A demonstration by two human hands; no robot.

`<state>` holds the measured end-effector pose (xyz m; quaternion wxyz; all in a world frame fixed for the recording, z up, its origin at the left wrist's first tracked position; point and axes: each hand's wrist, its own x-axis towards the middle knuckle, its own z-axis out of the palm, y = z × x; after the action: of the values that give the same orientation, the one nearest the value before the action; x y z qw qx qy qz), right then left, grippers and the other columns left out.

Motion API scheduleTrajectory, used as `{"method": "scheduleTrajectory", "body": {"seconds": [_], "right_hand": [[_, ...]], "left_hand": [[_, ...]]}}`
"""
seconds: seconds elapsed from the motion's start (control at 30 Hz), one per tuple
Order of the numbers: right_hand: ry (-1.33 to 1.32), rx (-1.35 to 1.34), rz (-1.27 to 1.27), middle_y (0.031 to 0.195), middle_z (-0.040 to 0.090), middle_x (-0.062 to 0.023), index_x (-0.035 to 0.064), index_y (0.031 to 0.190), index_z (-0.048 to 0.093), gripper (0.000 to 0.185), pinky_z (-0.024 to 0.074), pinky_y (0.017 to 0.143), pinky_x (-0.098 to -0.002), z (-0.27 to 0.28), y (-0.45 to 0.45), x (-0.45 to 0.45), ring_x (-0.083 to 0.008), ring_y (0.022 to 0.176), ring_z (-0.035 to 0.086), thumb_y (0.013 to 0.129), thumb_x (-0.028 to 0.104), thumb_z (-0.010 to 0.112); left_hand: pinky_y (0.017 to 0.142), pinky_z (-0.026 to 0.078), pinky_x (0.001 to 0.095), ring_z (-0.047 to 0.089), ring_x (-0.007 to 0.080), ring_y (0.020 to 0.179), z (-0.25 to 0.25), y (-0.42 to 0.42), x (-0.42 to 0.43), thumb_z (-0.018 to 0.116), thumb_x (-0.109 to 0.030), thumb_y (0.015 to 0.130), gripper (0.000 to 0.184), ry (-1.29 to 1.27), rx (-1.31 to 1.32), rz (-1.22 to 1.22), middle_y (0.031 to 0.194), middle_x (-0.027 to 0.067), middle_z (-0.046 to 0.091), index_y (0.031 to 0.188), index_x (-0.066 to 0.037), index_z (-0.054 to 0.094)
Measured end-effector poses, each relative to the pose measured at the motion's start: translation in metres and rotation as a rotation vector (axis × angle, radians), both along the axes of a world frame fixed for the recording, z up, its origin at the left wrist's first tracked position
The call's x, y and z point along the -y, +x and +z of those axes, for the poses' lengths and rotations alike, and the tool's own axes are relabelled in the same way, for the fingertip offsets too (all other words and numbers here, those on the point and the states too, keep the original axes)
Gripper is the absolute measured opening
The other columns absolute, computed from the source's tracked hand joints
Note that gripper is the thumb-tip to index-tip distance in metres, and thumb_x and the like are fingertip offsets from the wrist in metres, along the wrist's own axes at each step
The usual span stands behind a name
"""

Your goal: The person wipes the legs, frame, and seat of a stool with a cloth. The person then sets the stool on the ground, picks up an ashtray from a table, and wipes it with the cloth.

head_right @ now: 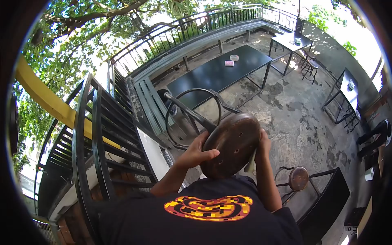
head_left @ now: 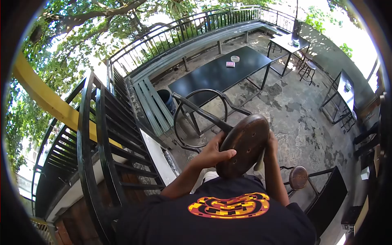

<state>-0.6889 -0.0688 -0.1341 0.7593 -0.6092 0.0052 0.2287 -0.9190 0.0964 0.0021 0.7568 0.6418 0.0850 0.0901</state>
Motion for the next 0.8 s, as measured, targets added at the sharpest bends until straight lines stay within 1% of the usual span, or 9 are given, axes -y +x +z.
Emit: {"method": "scheduleTrajectory", "body": {"seconds": [0.1,0.2,0.3,0.37,0.5,0.57,0.67,0.73,0.8], "right_hand": [[0.095,-0.162,-0.16,0.111,0.07,-0.0107,-0.0015,0.119,0.07,0.052,0.0512,0.089,-0.0348,0.01,0.012,-0.001,-0.0209,0.1,0.065,0.106,0.043,0.047],[0.022,0.023,-0.136,0.119,0.069,-0.0119,-0.0013,0.126,0.067,0.049,0.0481,0.099,-0.0348,0.067,-0.007,0.008,-0.0222,0.109,0.064,0.107,0.04,0.048],[-0.106,0.479,-0.1,0.133,0.064,-0.0147,-0.0006,0.132,0.064,0.047,0.0408,0.11,-0.0354,0.096,-0.032,0.001,-0.0245,0.125,0.057,0.109,0.036,0.046],[-0.089,0.651,0.027,0.14,0.059,-0.0152,0.0006,0.135,0.062,0.045,0.0335,0.114,-0.0387,0.104,-0.049,-0.003,-0.0277,0.134,0.049,0.109,0.034,0.046],[-0.07,0.998,0.299,0.154,0.048,-0.0163,0.003,0.14,0.058,0.043,0.0188,0.123,-0.0453,0.119,-0.085,-0.008,-0.0339,0.15,0.033,0.108,0.028,0.048],[-0.015,1.257,0.701,0.158,0.044,-0.0141,0.0099,0.145,0.057,0.046,0.0166,0.124,-0.0495,0.134,-0.104,-0.006,-0.0331,0.155,0.026,0.107,0.034,0.049],[0.181,1.169,0.993,0.162,0.042,-0.0063,0.0094,0.145,0.056,0.056,0.0242,0.124,-0.0475,0.142,-0.117,-0.007,-0.0318,0.153,0.03,0.107,0.048,0.044],[0.232,1.089,1.14,0.149,0.055,-0.0105,0.0055,0.138,0.061,0.054,0.0305,0.121,-0.0458,0.148,-0.115,0.0,-0.0304,0.146,0.042,0.107,0.046,0.046],[0.279,0.944,1.236,0.132,0.065,-0.0124,0.0024,0.128,0.067,0.05,0.0398,0.111,-0.0424,0.145,-0.111,0.009,-0.0271,0.13,0.055,0.107,0.044,0.049]], "left_hand": [[0.102,0.046,0.0321,0.058,0.0172,0.118,-0.001,0.002,0.006,0.08,-0.023,0.083,0.074,-0.021,0.032,0.016,0.126,0.0109,0.061,0.142,0.004,0.045],[0.102,0.046,0.0319,0.058,0.0171,0.118,-0.01,0.006,0.008,0.079,-0.022,0.085,0.072,-0.064,0.068,0.03,0.127,0.0111,0.062,0.143,0.004,0.045],[0.105,0.046,0.0326,0.058,0.018,0.121,-0.004,0.004,0.007,0.078,-0.025,0.088,0.073,-0.105,0.026,0.011,0.131,0.0121,0.061,0.145,0.003,0.044],[0.106,0.046,0.0334,0.057,0.019,0.124,-0.008,0.005,0.005,0.079,-0.032,0.09,0.076,-0.139,0.009,0.02,0.134,0.0127,0.06,0.147,0.003,0.043],[0.091,0.054,0.0309,0.065,0.0165,0.105,-0.045,0.012,0.001,0.067,-0.053,0.096,0.076,-0.134,0.135,0.061,0.116,0.0108,0.065,0.142,0.004,0.045],[0.084,0.056,0.0293,0.067,0.0156,0.097,-0.049,0.016,0.012,0.059,-0.063,0.096,0.081,-0.221,0.227,0.149,0.11,0.0098,0.067,0.14,0.004,0.047],[0.079,0.058,0.0285,0.069,0.0158,0.091,-0.081,-0.002,-0.008,0.049,-0.074,0.095,0.088,-0.409,0.164,0.124,0.108,0.0094,0.069,0.138,0.003,0.05],[0.084,0.059,0.031,0.069,0.0182,0.094,-0.098,0.001,-0.037,0.046,-0.077,0.093,0.09,-0.78,0.238,-0.185,0.116,0.0108,0.068,0.136,0.002,0.052],[0.086,0.059,0.0329,0.068,0.0192,0.099,-0.062,0.002,-0.025,0.055,-0.071,0.094,0.083,-0.702,0.205,0.045,0.119,0.0117,0.067,0.136,0.001,0.053]]}}
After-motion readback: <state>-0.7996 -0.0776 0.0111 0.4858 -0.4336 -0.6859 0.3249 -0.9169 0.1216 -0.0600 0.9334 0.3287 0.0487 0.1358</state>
